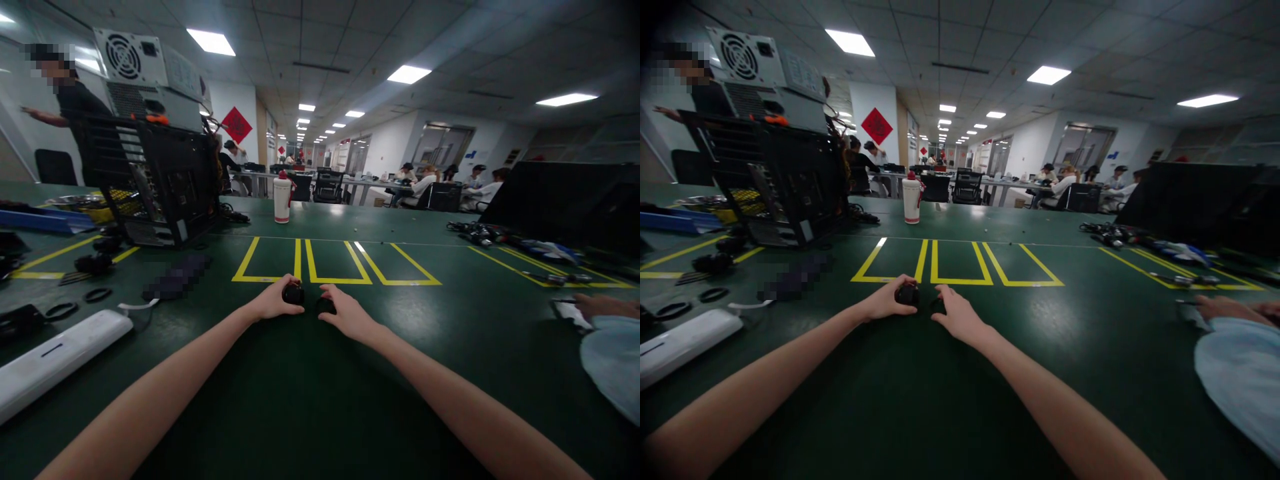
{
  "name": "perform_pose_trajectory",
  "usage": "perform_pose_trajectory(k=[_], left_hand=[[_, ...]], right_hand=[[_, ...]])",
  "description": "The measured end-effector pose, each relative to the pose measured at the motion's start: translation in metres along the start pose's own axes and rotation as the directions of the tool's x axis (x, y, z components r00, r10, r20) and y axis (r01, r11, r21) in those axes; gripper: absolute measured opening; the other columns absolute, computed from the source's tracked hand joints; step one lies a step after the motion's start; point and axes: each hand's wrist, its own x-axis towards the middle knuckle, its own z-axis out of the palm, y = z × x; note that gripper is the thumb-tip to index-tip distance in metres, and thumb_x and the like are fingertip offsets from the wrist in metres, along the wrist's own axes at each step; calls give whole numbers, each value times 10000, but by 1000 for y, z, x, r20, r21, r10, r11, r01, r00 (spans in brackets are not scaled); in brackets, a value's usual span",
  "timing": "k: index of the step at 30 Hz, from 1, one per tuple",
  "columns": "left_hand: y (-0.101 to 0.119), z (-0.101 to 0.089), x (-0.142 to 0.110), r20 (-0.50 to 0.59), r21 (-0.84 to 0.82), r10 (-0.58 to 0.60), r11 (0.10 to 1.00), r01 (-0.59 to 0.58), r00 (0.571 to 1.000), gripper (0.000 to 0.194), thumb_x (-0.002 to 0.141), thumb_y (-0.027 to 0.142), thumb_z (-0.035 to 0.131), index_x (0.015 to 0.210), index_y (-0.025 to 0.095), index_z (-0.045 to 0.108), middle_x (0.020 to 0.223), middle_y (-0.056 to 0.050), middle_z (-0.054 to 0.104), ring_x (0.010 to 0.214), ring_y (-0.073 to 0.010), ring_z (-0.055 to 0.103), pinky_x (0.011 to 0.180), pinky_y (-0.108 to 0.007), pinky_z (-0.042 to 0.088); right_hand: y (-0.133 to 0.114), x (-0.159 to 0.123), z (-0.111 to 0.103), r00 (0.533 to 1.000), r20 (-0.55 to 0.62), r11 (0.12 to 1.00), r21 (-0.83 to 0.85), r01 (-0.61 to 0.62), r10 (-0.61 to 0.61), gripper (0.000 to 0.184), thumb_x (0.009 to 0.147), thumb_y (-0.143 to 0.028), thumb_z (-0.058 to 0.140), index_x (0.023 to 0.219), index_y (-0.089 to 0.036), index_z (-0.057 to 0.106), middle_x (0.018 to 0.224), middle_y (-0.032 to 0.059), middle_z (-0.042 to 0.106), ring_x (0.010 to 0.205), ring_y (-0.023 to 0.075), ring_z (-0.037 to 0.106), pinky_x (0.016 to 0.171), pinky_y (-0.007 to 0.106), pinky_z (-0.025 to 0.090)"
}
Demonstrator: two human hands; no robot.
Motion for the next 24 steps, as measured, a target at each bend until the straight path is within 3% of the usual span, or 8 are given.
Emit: perform_pose_trajectory(k=[4,10,15,18,24], left_hand=[[11,8,-8,52,3,85,996,-86,995,566,590,318,668,1088,221,417,1052,-44,506,961,-217,509,836,-389,409],[23,20,-20,69,103,189,975,-196,980,672,597,272,668,1188,276,346,1092,-32,459,975,-208,479,852,-370,388],[34,31,-31,95,188,184,962,-200,978,480,617,322,650,1059,284,468,1012,-2,451,892,-172,494,802,-314,411],[45,36,-44,77,204,158,964,-171,984,387,636,313,624,998,273,493,1000,5,450,871,-161,494,771,-294,421],[74,27,-97,125,183,89,977,-111,988,390,610,218,601,981,270,492,1027,15,475,883,-153,502,778,-258,426]], right_hand=[[-19,3,2,992,115,990,134,40,-55,694,543,-254,699,1165,-259,392,1017,51,542,943,230,529,847,428,392],[-26,-5,5,996,88,943,328,-57,30,666,545,-277,698,1127,-220,378,1062,60,482,892,191,560,785,363,462],[-31,-26,8,996,43,953,287,-92,83,599,558,-279,686,1088,-213,415,1040,40,478,885,172,551,783,340,466],[-35,-39,9,990,79,947,293,-132,113,552,576,-289,676,1066,-212,433,1072,48,471,912,178,543,776,326,471],[-48,-70,-4,976,161,922,335,-194,147,397,718,-365,540,1061,-194,435,1048,68,524,969,181,539,814,320,453]])
